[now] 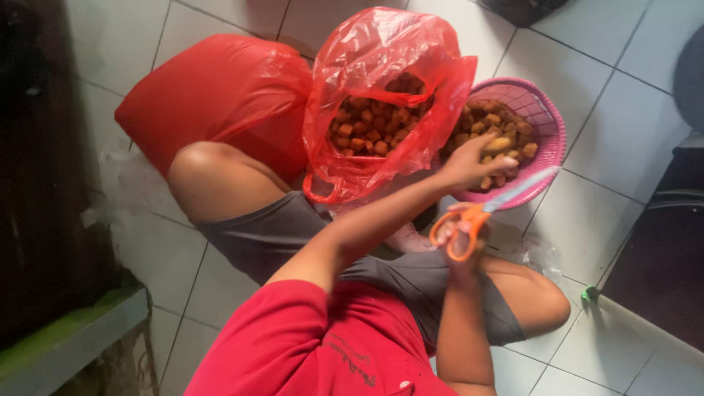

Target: The person sits on the floor and uses orange-handled scissors to cut small brown food items one by one. They pick each item from a red plastic bag, cut it, and place the pieces into a pink basket.

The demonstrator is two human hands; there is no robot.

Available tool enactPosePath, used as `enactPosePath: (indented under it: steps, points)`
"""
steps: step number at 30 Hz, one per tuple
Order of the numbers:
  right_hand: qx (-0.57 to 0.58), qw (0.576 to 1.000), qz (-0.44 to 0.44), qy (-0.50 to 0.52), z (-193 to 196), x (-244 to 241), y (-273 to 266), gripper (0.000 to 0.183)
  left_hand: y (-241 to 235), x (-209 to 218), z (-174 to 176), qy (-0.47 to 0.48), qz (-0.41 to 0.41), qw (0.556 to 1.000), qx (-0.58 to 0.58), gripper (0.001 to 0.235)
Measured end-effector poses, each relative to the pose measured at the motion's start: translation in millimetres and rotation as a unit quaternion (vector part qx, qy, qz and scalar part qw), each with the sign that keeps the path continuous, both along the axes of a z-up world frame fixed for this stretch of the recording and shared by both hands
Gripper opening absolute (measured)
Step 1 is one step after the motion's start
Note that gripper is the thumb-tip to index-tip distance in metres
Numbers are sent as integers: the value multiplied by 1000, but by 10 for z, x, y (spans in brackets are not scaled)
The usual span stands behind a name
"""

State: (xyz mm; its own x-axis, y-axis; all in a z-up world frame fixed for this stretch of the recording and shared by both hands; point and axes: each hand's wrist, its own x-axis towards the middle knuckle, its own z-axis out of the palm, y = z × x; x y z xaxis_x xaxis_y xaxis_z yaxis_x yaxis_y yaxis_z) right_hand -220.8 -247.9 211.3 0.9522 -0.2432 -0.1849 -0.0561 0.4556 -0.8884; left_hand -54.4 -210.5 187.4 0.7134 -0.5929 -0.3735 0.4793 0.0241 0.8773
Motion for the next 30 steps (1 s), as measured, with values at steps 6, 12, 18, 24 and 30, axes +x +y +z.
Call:
enactPosePath:
  steps: [6,12,18,24,30]
  points:
    - [14,998,-16,-51,83,-181,-242,74,369,21,-148,-354,230,904,74,43]
    - [57,998,24,-30,-52,-87,-102,62,1734,295,-1529,-304,280,779,472,74]
    - [195,962,119,152,-118,353,173,51,2116,99,-2034,-269,83,779,561,71]
    - [87,966,227,86,-123,475,399,33,2152,292,-2020,-180,66,831,523,57]
    - [130,952,270,68,-76,418,397,38,2172,521,-1814,-115,104,875,458,29]
